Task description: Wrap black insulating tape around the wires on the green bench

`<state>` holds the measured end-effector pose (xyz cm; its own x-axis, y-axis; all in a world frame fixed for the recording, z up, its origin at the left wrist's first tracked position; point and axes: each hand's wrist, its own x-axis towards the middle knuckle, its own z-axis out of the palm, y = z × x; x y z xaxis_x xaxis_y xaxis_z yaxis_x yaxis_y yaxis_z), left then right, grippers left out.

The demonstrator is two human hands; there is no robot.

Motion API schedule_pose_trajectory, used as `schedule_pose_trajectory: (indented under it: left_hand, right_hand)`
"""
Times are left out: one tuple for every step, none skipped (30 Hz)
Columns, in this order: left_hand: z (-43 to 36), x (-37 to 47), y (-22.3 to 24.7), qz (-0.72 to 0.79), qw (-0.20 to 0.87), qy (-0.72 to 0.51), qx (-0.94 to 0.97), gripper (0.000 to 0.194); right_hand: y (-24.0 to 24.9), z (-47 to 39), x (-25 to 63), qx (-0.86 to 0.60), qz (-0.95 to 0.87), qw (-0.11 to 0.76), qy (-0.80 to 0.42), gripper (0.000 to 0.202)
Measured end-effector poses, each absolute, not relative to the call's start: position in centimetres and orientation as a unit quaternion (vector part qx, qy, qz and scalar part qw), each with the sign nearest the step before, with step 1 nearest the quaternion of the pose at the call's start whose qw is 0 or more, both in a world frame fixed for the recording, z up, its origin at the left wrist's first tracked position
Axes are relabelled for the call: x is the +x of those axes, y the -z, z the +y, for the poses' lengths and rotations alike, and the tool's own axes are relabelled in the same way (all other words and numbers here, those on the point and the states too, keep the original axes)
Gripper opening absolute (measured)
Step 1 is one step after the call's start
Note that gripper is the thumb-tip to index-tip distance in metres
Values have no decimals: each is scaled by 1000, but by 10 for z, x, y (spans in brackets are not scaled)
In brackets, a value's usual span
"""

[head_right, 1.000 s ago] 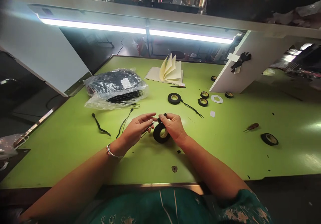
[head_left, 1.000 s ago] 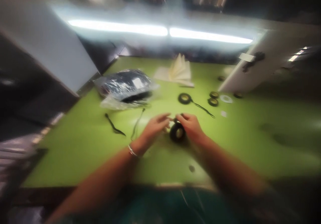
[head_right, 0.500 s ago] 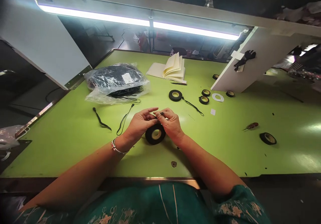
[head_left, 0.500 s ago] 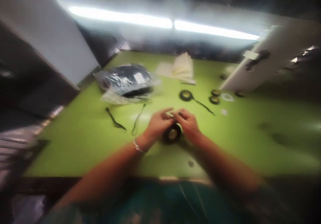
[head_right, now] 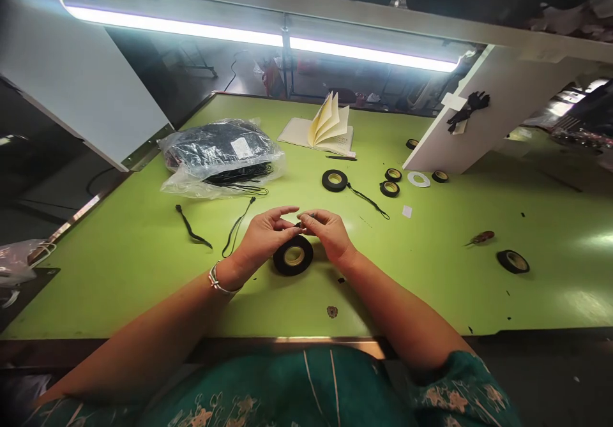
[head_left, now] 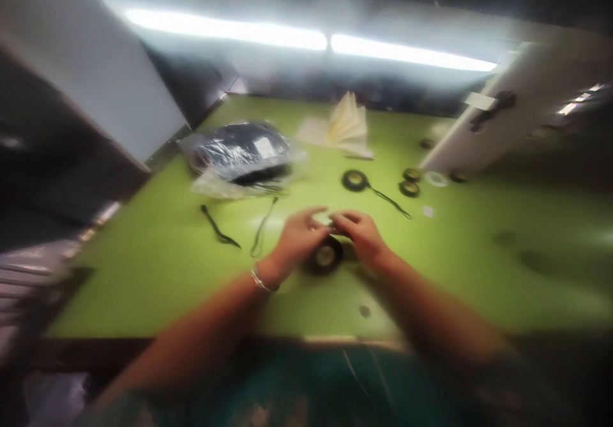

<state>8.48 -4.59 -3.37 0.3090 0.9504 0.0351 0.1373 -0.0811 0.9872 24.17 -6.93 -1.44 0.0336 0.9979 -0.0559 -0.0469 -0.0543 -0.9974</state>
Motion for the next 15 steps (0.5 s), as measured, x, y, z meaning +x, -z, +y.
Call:
schedule_pose_trajectory:
  left_hand:
    - [-46,85,34,442,508,-394,626,52]
    - [-46,85,33,446,499,-395,629,53]
    - [-47,85,32,451,494,-394,630,52]
    - [-47,84,31,452,494,-392,631,49]
    - [-46,84,30,449,496,-389,633,45]
    - [-46,83,28,444,501,-385,635,39]
    - [-45,83,26,439,504,-380,639,33]
    - [-44,82,24,437,503,-372,647,28]
    - [-43,81,23,439,496,-362,655,25]
    - [-42,80,22,447,484,-354,664,24]
    - [-41,79,21,458,468,-347,671,24]
    - [-40,78,21,468,453,-345,676,25]
    - [-40,78,21,474,442,-349,677,26]
    - [-39,77,21,477,437,-358,673,27]
    - [-39,77,22,479,437,-370,666,27]
  right_hand:
    - [14,-69,242,-517,-487,502,-494,23]
    - [13,-69,243,-524,-508,498,-469,21]
    - [12,-69,243,-532,-525,493,-445,20]
    - [11,-70,243,-540,-536,488,-427,21]
    - [10,-70,242,-549,-541,484,-414,21]
    - [10,-70,242,-556,-542,482,-405,23]
    - [10,-70,242,-563,-542,480,-398,24]
    - [10,-70,242,-566,-544,478,-394,25]
    - [11,-70,241,-567,-548,475,-391,27]
    - [12,-69,241,-564,-552,472,-392,28]
    - [13,-69,240,-558,-556,469,-399,30]
    - [14,-69,239,-551,-559,464,-410,32]
    - [15,-69,237,-544,-563,457,-422,33]
    - [17,-69,235,-539,-566,450,-432,33]
    - [18,-69,233,-537,-571,440,-437,32]
